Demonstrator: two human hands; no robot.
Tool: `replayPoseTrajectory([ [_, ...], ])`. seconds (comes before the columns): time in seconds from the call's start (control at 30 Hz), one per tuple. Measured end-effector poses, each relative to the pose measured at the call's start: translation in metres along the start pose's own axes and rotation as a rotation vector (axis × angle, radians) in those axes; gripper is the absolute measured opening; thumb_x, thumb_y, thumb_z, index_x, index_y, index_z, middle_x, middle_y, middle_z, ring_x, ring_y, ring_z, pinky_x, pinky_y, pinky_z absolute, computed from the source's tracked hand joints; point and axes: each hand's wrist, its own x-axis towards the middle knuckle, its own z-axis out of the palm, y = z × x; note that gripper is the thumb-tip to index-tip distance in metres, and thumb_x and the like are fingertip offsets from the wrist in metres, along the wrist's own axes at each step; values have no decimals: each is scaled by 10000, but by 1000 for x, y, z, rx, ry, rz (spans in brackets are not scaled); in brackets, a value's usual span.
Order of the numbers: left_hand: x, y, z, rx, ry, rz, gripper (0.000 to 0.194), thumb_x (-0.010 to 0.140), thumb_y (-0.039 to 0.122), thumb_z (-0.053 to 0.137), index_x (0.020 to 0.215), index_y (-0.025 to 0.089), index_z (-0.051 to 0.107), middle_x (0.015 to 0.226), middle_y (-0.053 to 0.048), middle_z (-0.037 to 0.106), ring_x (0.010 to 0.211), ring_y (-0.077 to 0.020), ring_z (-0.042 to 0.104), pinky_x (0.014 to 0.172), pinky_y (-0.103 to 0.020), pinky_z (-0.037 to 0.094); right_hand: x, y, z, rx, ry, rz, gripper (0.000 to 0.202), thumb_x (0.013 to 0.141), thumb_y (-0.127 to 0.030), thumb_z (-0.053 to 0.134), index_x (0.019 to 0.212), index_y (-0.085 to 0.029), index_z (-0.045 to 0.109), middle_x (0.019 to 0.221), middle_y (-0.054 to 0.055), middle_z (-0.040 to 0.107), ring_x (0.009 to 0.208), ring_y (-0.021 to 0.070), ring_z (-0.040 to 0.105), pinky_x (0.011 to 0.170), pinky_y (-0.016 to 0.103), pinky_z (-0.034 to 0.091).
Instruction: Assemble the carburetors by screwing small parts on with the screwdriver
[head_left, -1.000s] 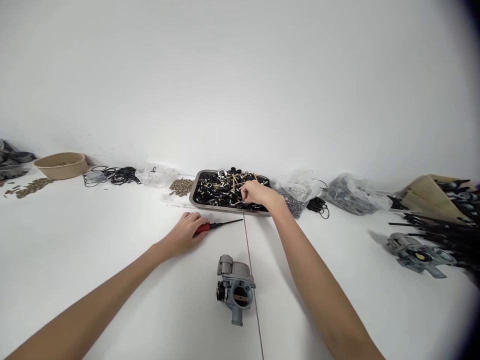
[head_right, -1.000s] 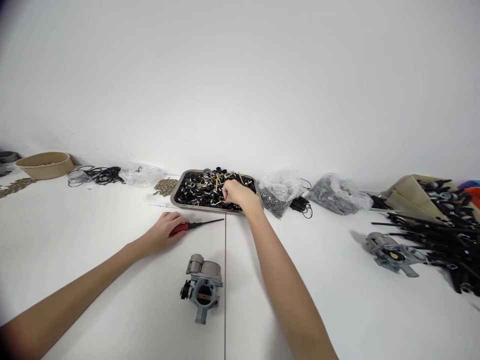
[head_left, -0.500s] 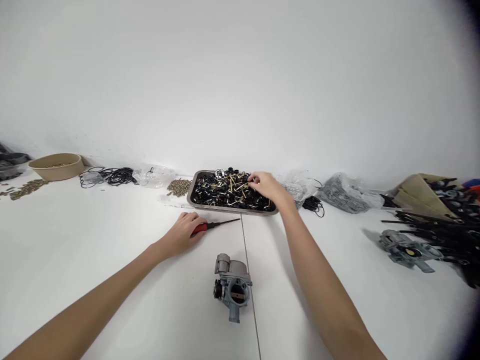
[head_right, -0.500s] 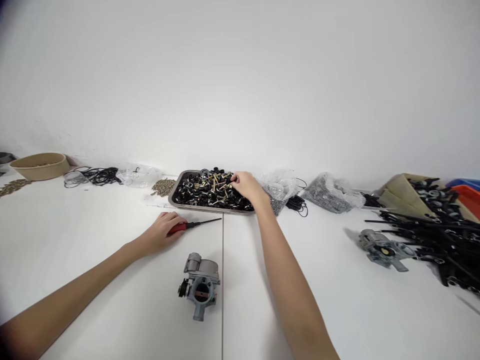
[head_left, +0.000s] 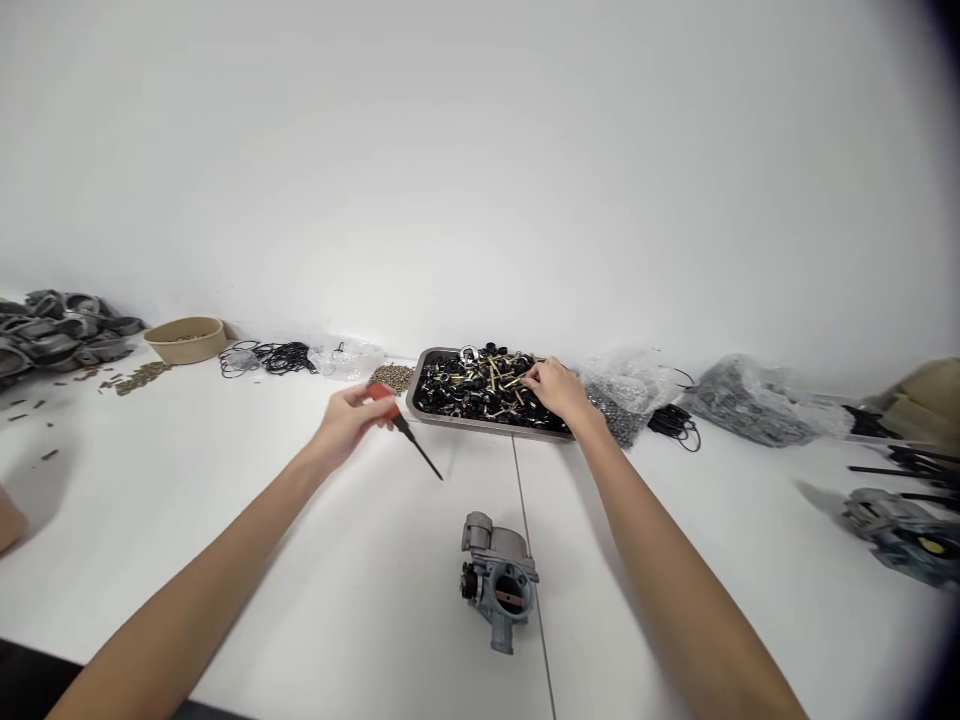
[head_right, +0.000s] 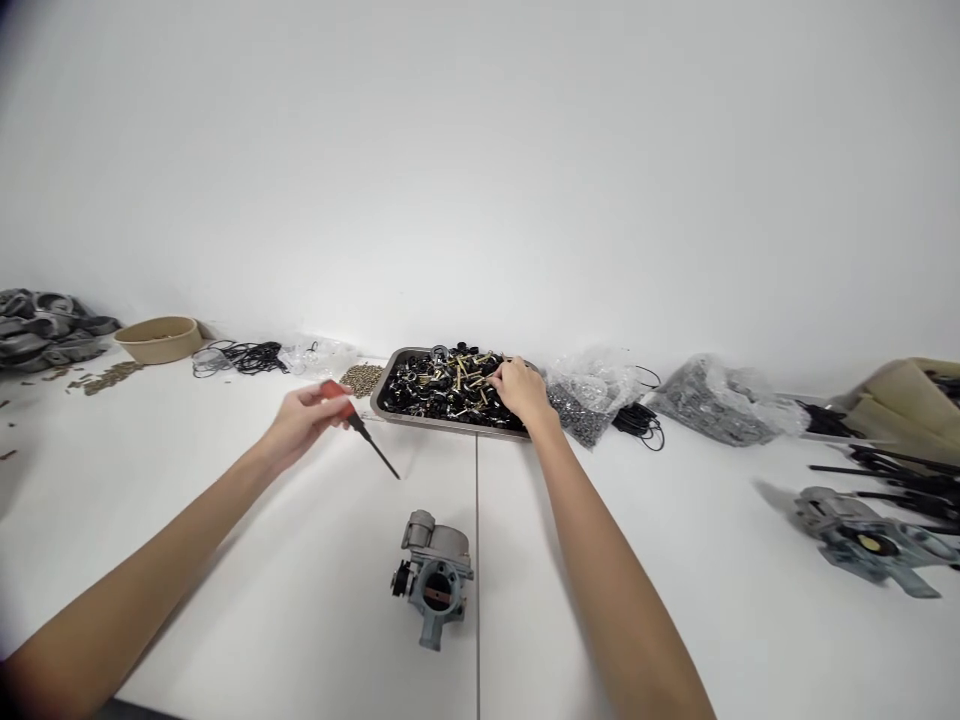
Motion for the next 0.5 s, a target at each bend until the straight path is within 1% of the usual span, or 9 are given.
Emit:
replayPoseTrajectory([
  [0.07,9,13,-22,-104,113,43,290,673,308,807,790,107,634,661,-32,615,431,-93,478,452,-294,467,0,-1,0,-7,-1,-14,248,976,-321,509,1008,-163,697,1134,135,598,968,262,635,815,325,450],
  [0.13,17,19,-47,-150,229,87,260,703,294,770,769,115,593,719,-49,632,424,-100,490,420,-298,464,-1,-2,0,-17,0,-25,259,983,-314,493,1021,-159,697,1141,141,598,953,260,640,806,325,451],
  [0.2,24,17,-69,-173,362,121,227,709,260,739,761,120,567,731,-57,638,454,-123,538,449,-316,498,-2,-2,-1,-30,1,-32,266,986,-306,486,1034,-152,697,1148,148,599,952,264,641,799,329,452],
  [0.27,29,9,-86,-176,478,138,207,702,234,715,767,128,550,695,-44,628,453,-132,549,461,-325,515,-3,-3,-1,-41,2,-32,264,983,-301,493,1035,-148,701,1147,153,606,955,270,643,793,331,451],
  [0.37,34,-6,-101,-161,594,150,194,691,210,683,775,141,523,637,-14,608,404,-121,518,428,-318,507,-2,-2,-2,-47,8,-9,257,973,-327,518,1008,-167,717,1125,139,631,948,269,649,774,329,452],
  [0.43,35,-13,-105,-155,654,161,181,683,195,661,768,149,508,606,3,593,383,-119,505,414,-319,506,-1,-1,-2,-43,16,15,266,964,-375,535,984,-191,727,1097,121,652,937,266,653,755,326,454],
  [0.5,36,-16,-106,-153,694,176,171,676,187,647,758,155,500,588,14,580,379,-125,507,415,-327,512,0,-1,-1,-42,22,36,275,951,-412,553,959,-204,733,1057,110,671,916,262,657,736,322,455],
])
